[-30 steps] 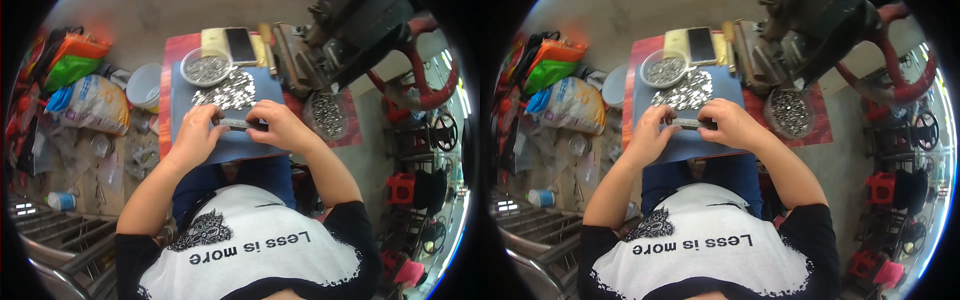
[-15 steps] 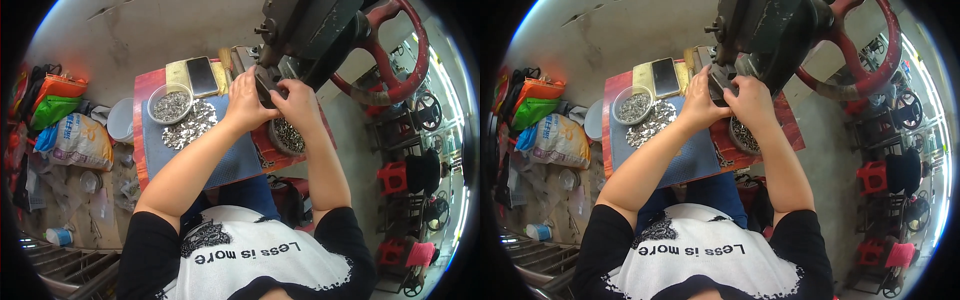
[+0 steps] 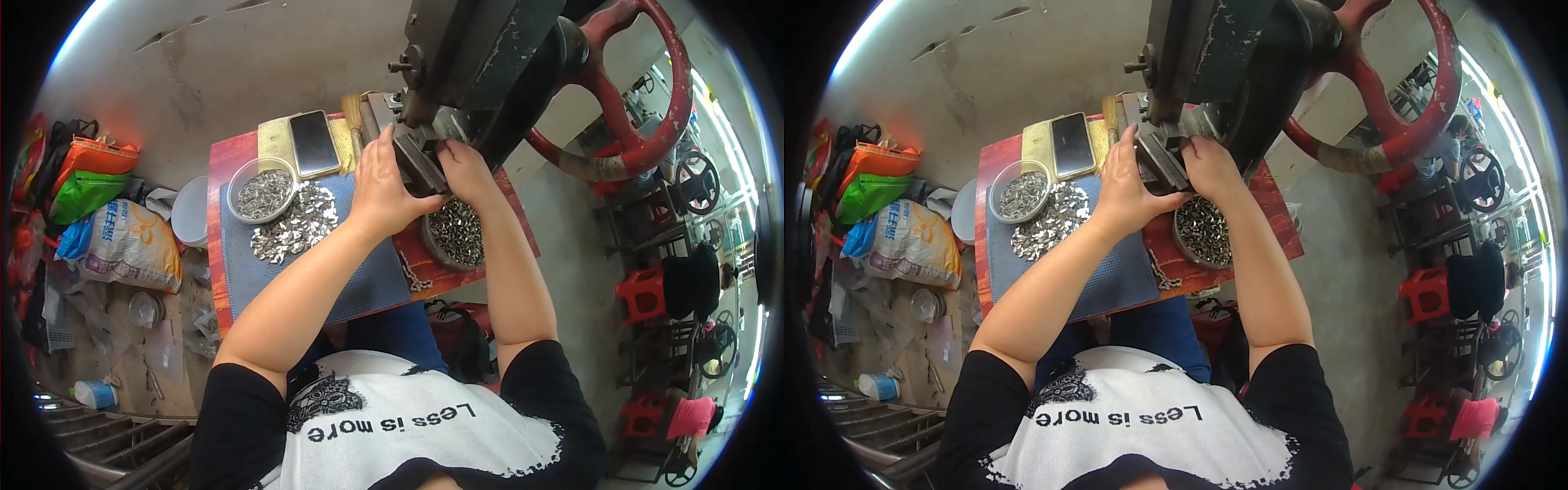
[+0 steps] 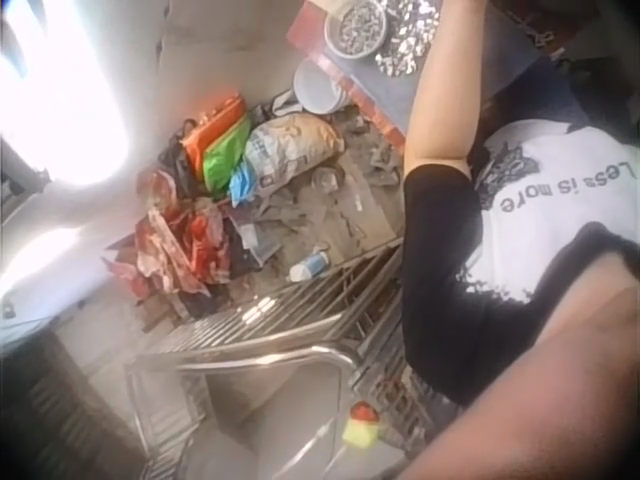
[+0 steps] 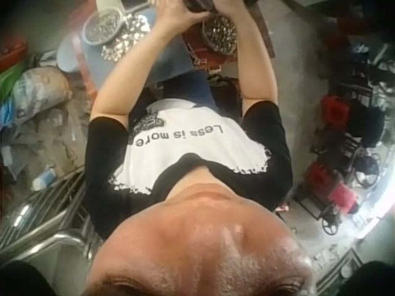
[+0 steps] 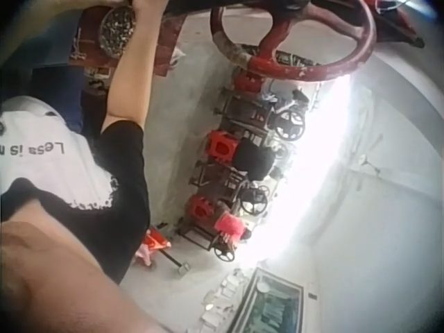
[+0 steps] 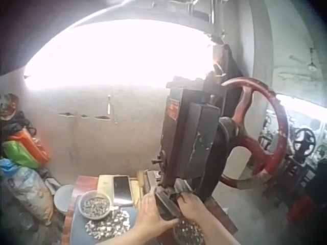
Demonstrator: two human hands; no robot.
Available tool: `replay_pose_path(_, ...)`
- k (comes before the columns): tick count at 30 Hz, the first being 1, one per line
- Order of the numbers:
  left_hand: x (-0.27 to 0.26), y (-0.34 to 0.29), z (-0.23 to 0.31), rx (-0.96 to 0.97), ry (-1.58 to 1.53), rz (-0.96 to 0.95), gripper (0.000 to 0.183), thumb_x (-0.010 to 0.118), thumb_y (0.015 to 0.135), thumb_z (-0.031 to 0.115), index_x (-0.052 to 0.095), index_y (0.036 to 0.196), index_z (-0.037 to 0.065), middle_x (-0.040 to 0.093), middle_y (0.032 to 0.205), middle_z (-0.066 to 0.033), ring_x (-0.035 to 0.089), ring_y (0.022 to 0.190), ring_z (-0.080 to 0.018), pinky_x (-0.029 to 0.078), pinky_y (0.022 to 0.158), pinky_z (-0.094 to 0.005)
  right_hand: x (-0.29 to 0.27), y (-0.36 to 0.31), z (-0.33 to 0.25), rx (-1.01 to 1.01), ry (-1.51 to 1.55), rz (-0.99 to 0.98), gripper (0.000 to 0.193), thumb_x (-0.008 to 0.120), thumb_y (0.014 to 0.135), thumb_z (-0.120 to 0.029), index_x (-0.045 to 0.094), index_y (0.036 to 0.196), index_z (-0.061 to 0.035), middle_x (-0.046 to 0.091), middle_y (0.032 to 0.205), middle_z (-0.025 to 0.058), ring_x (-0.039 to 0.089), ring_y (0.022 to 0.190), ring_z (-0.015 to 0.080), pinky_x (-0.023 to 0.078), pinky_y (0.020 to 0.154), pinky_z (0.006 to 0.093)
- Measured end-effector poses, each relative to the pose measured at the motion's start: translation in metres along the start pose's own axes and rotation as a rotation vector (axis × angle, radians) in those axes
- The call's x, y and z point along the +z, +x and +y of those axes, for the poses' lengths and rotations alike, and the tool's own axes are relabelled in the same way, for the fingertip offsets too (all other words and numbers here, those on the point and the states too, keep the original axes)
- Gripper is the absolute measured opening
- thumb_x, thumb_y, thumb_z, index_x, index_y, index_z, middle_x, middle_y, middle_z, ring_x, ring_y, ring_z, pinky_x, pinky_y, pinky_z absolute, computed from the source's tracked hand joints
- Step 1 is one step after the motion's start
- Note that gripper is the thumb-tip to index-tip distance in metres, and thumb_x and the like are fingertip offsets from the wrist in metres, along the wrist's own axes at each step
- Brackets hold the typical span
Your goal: Placing small metal components into a template and using a manual punch machine to press them.
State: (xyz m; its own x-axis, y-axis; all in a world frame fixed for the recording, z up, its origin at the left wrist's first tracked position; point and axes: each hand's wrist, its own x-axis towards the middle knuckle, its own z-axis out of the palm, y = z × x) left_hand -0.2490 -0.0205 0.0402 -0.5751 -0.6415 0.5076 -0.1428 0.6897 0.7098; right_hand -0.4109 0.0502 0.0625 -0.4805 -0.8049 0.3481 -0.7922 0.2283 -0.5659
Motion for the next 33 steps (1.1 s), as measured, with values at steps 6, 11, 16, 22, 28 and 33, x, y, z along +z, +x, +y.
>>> replay_pose_path(6,-0.006,0.002,-0.001,-0.046,-0.011,0.011,0.133,0.095,0.055,0.041,0.015,0.153,-0.002,0.043,0.140,-0.0250,0.037,0.136,-0.0403,0.027,0.115,-0.0467,-0.036,-0.012,-0.024,-0.224,-0.123,0.649,0.032,0.076,0.084,-0.022,0.064,0.101,0.0016,0.066,0.095,0.0192,0.063,0.088,0.0364,0.049,0.081,0.0431)
replay_pose_path(11,-0.001,0.003,0.007,-0.055,-0.016,-0.004,0.135,0.095,0.056,0.041,0.012,0.154,-0.002,0.042,0.141,-0.0242,0.034,0.138,-0.0397,0.025,0.117,-0.0467,-0.143,-0.019,0.070,-0.113,-0.525,1.521,0.072,0.086,0.076,-0.025,0.046,0.127,0.0055,0.058,0.109,0.0191,0.063,0.096,0.0329,0.053,0.084,0.0432)
replay_pose_path(16,-0.005,0.011,-0.004,-0.088,-0.053,-0.033,0.137,0.095,0.055,0.042,0.010,0.154,-0.003,0.042,0.142,-0.0231,0.035,0.138,-0.0393,0.024,0.117,-0.0466,-0.160,-0.019,0.078,-0.001,-0.149,1.204,0.070,0.084,0.075,-0.021,0.046,0.126,0.0074,0.058,0.117,0.0213,0.063,0.104,0.0329,0.052,0.089,0.0413)
replay_pose_path(22,-0.001,0.055,-0.036,-0.011,-0.088,-0.110,0.143,0.095,0.052,0.045,0.010,0.154,-0.008,0.045,0.142,-0.0223,0.039,0.136,-0.0377,0.026,0.117,-0.0449,-0.260,-0.007,0.036,0.053,-0.002,0.872,0.043,0.075,0.082,-0.007,0.051,0.115,0.0021,0.065,0.092,0.0121,0.066,0.060,0.0208,0.056,0.060,0.0327)
replay_pose_path(28,-0.003,0.074,-0.046,-0.065,-0.058,-0.190,0.143,0.097,0.051,0.042,0.010,0.155,-0.006,0.041,0.148,-0.0278,0.039,0.140,-0.0374,0.031,0.117,-0.0414,-0.280,0.011,0.008,0.039,0.212,0.765,0.027,0.076,0.081,-0.004,0.059,0.101,0.0010,0.064,0.076,0.0081,0.063,0.060,0.0187,0.052,0.059,0.0324)
replay_pose_path(33,0.009,0.078,-0.047,-0.017,-0.124,-0.195,0.145,0.096,0.049,0.047,0.010,0.155,-0.006,0.046,0.144,-0.0227,0.039,0.136,-0.0396,0.027,0.118,-0.0424,-0.202,-0.011,0.043,-0.169,0.290,1.097,0.031,0.073,0.081,0.004,0.058,0.107,0.0044,0.064,0.075,0.0087,0.063,0.059,0.0180,0.053,0.053,0.0304)
